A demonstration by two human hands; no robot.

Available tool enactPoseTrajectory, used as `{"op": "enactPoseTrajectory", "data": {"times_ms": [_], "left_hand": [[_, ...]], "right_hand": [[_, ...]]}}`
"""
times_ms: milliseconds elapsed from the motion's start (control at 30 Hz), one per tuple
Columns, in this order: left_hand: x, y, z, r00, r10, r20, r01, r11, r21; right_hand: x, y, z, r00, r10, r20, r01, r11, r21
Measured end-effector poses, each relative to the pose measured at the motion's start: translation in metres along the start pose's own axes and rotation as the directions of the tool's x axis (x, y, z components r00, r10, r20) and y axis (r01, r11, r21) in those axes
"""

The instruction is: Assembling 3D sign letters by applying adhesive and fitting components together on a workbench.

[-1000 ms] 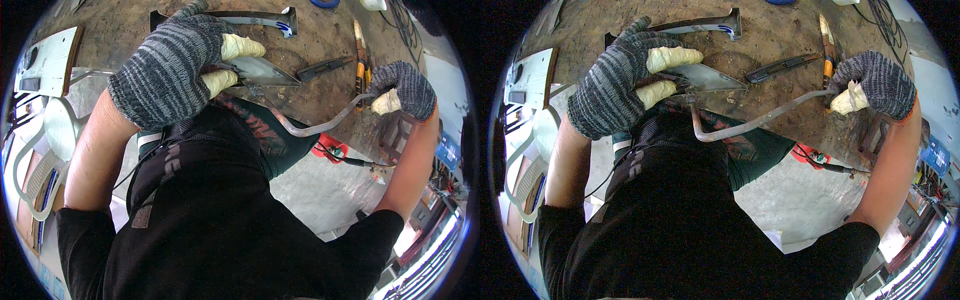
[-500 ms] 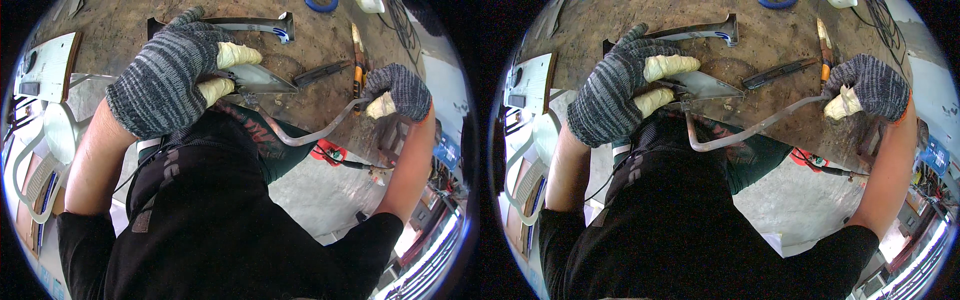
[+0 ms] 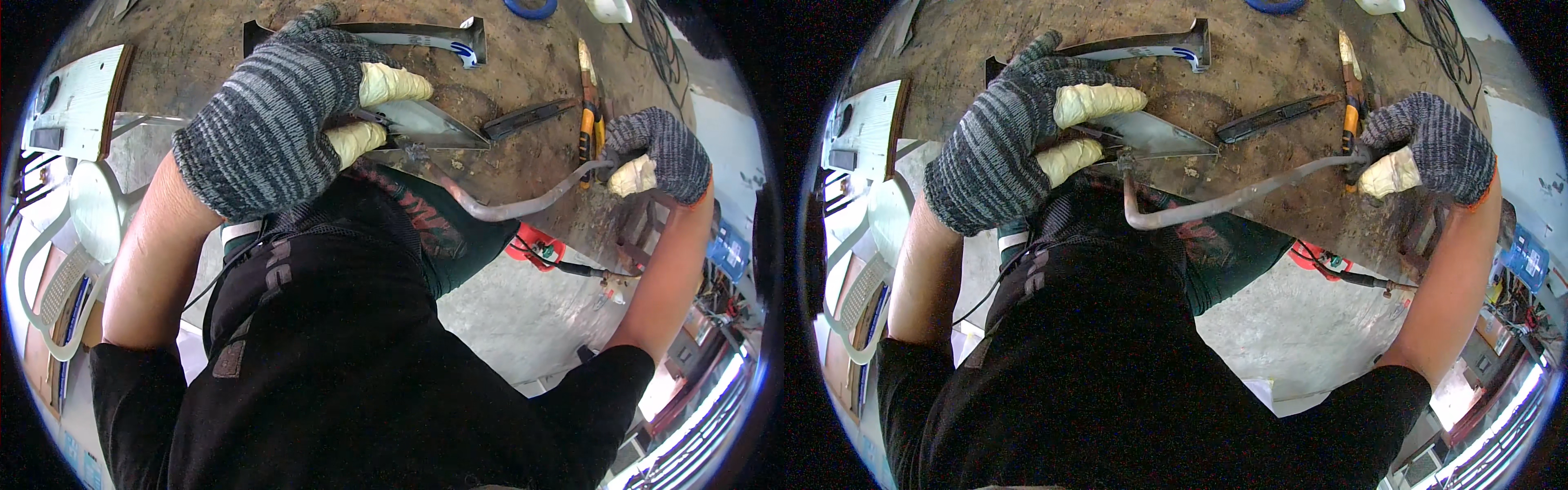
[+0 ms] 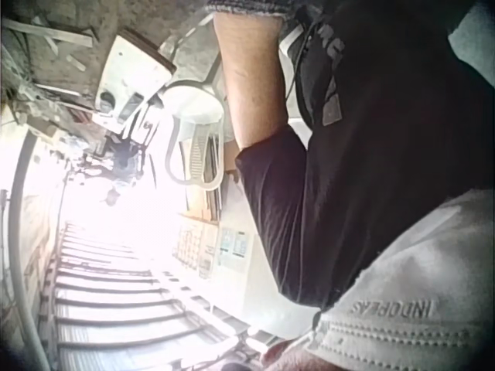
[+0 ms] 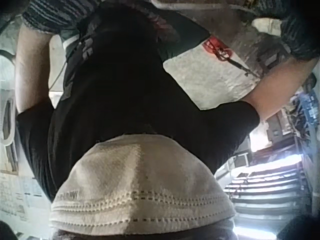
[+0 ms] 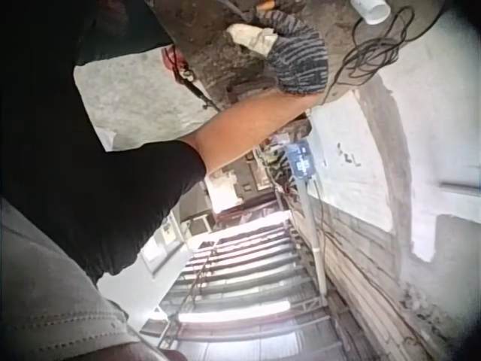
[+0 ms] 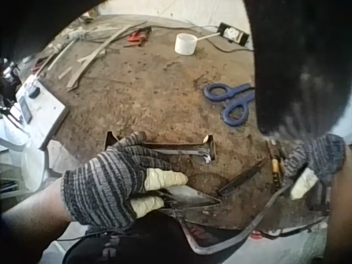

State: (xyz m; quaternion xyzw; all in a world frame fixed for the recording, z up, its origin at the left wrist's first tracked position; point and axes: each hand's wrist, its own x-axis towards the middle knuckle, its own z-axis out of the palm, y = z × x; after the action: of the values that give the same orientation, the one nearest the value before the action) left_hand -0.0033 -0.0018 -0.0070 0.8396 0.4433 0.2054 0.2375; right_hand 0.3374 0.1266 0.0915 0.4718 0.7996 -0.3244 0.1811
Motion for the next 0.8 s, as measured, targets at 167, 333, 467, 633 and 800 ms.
{"op": "enactPoseTrajectory", "data": {"times_ms": [167, 333, 467, 633, 800], "left_hand": [[0.001, 0.0, -0.001, 0.999, 0.038, -0.03, -0.038, 0.999, 0.008], [-0.004, 0.001, 0.0, 1.0, -0.023, -0.015, 0.022, 1.0, -0.016], [-0.002, -0.001, 0.002, 1.0, -0.015, -0.007, 0.015, 0.997, -0.07], [-0.003, 0.001, 0.001, 1.0, -0.013, 0.022, 0.013, 1.0, 0.026], [-0.003, 0.006, 0.0, 0.991, -0.107, 0.085, 0.109, 0.994, -0.019]], "right_hand": [[-0.008, 0.037, -0.01, 0.989, 0.042, 0.145, -0.041, 0.999, -0.005], [-0.014, -0.015, -0.022, 0.917, 0.25, 0.311, -0.3, 0.946, 0.123], [-0.059, 0.086, -0.01, 0.996, -0.072, -0.055, 0.079, 0.988, 0.136], [-0.097, 0.134, -0.017, 0.988, -0.129, -0.081, 0.14, 0.979, 0.15], [-0.098, 0.141, 0.012, 0.994, -0.089, -0.068, 0.106, 0.942, 0.317]]}}
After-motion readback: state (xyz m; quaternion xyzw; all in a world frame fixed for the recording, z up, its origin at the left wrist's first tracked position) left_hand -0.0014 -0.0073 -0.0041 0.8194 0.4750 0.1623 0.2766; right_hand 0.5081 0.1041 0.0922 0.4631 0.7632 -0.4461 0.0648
